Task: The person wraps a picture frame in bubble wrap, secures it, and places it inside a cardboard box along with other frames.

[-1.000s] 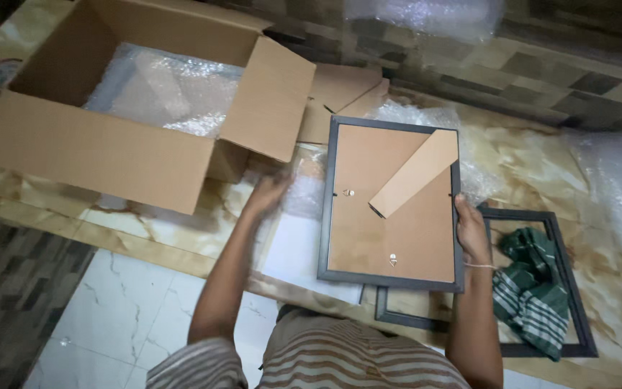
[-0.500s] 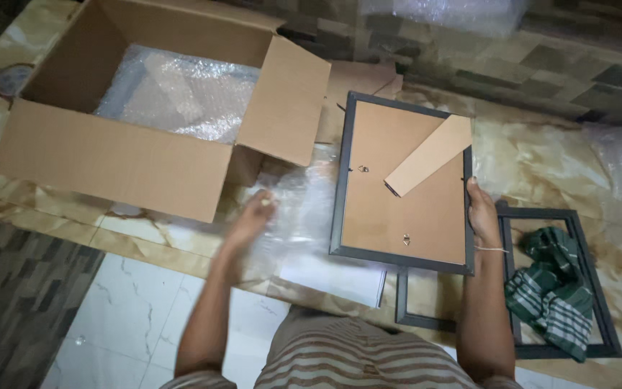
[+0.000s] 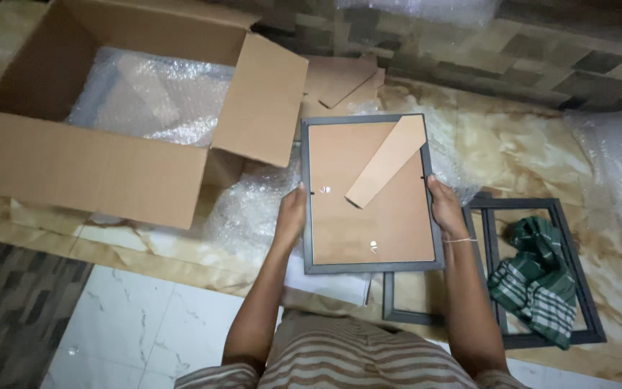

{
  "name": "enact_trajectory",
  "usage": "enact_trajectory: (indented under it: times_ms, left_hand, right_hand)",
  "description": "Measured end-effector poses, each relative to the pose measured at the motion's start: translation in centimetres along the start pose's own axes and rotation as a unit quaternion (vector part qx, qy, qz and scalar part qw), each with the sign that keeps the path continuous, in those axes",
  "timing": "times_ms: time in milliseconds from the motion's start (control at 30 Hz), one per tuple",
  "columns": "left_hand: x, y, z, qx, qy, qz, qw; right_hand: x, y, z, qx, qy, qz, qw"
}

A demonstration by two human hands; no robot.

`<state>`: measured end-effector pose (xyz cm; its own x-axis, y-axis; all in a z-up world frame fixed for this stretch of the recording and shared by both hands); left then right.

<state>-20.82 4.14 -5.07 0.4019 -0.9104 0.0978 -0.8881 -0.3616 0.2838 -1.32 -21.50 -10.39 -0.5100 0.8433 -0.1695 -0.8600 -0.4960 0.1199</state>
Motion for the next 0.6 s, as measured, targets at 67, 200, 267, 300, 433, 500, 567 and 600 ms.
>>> enact_trajectory:
  times_ms: [67,200,267,300,433,500,567,600]
  left_hand:
    - [-0.9,-3.2,3.7,0.007,-0.140,-0.039,0.989]
    - [0.4,-4.0,4.0,-0.008,-0.231,-0.071,0.970]
    - [0.8,-3.7,3.8,-0.063,-0.263,-0.081,0.959]
    - [0.8,-3.9,4.3,-0.063,-0.264,-0.080,0.959]
    - [0.4,-4.1,5.3,-0.022,-0.222,-0.073,0.972]
    - [0.1,-4.3,6.1,-0.015,-0.198,-0.076,0.977]
    - [-0.4,-4.8,7.5,-0.022,-0.158,-0.085,0.983]
    - [-0.5,-4.8,7.5,-0.025,-0.159,-0.084,0.983]
  right_hand:
    - [-0.5,-0.7,-0.4,-0.002,0.012,0.004,1.000]
    - [-0.8,-0.8,0.6,-0.002,0.051,-0.006,0.999]
    - [-0.5,-0.4,1.9,0.027,0.132,-0.003,0.991]
    - [-0.3,0.3,3.6,0.027,0.131,-0.004,0.991]
    - [-0.2,1.2,7.1,0.040,0.234,0.063,0.969]
    - [-1.0,0.6,7.7,0.011,0.247,0.086,0.965]
    - [-2.1,0.1,9.1,-0.063,0.258,0.027,0.964]
    - [-4.0,-2.1,7.3,-0.060,0.258,0.028,0.964]
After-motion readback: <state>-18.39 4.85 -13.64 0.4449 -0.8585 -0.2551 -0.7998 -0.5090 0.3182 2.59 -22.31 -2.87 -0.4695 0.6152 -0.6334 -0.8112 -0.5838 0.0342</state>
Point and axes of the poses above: each hand's wrist, its own y-axis away from the middle knuckle, its own x-axis out of the palm, z = x × y, the point moved 1 cm from there along -y, towards the middle knuckle, and after that the axes turned 13 degrees about z, right-handed, at the moved point
